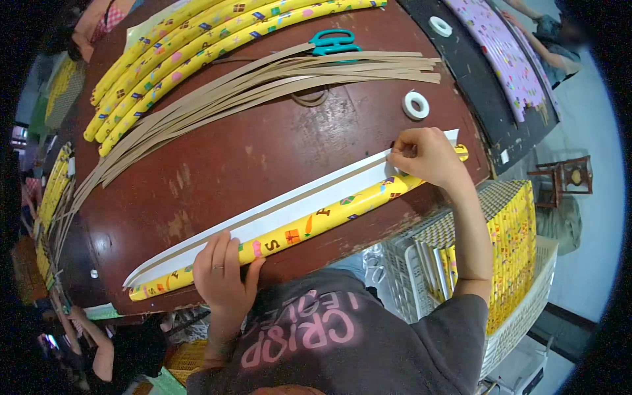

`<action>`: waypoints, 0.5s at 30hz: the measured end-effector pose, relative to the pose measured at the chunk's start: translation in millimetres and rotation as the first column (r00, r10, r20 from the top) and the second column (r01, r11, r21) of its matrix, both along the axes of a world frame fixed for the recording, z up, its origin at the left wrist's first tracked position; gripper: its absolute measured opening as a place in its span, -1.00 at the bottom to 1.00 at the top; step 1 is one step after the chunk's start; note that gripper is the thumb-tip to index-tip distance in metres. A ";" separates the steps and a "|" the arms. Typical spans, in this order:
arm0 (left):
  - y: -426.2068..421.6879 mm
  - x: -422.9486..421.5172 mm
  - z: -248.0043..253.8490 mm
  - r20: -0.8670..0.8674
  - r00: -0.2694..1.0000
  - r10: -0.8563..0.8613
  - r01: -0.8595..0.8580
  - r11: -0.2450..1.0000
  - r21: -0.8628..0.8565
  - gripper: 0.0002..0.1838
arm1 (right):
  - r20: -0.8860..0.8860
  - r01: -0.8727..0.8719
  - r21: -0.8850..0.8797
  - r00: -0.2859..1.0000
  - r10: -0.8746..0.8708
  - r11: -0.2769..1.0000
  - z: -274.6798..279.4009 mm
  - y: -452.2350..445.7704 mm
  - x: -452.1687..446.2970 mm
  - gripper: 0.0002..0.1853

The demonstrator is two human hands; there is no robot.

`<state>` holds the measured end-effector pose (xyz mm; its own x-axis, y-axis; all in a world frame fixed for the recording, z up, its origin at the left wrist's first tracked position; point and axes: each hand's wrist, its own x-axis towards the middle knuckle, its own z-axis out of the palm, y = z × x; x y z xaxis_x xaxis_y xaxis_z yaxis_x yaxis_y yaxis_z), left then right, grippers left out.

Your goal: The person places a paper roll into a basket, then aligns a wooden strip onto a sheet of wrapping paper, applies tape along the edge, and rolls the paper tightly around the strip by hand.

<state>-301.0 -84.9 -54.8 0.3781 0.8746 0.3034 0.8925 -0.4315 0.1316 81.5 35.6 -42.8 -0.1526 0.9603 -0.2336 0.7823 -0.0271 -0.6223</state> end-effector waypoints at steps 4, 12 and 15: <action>4.3 11.0 8.4 0.025 0.999 -0.039 0.040 0.998 -0.043 -0.44 | -0.001 0.009 0.016 1.000 -0.009 1.000 -2.9 -0.6 1.7 -0.82; 22.8 77.0 2.8 0.173 0.974 -0.148 0.156 0.987 -0.032 -0.39 | -0.029 -0.010 0.114 0.999 0.013 0.993 -8.0 -3.1 3.9 -0.82; 27.9 102.6 -2.3 0.163 0.972 -0.172 0.182 0.982 -0.052 -0.37 | -0.018 -0.025 0.112 0.999 0.027 0.993 -10.9 -2.4 5.7 -0.82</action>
<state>-198.4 -57.0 -57.1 0.4808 0.8184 0.3148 0.7686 -0.5662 0.2978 87.2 33.2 -53.6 -0.1811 0.9759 -0.1222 0.7694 0.0632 -0.6357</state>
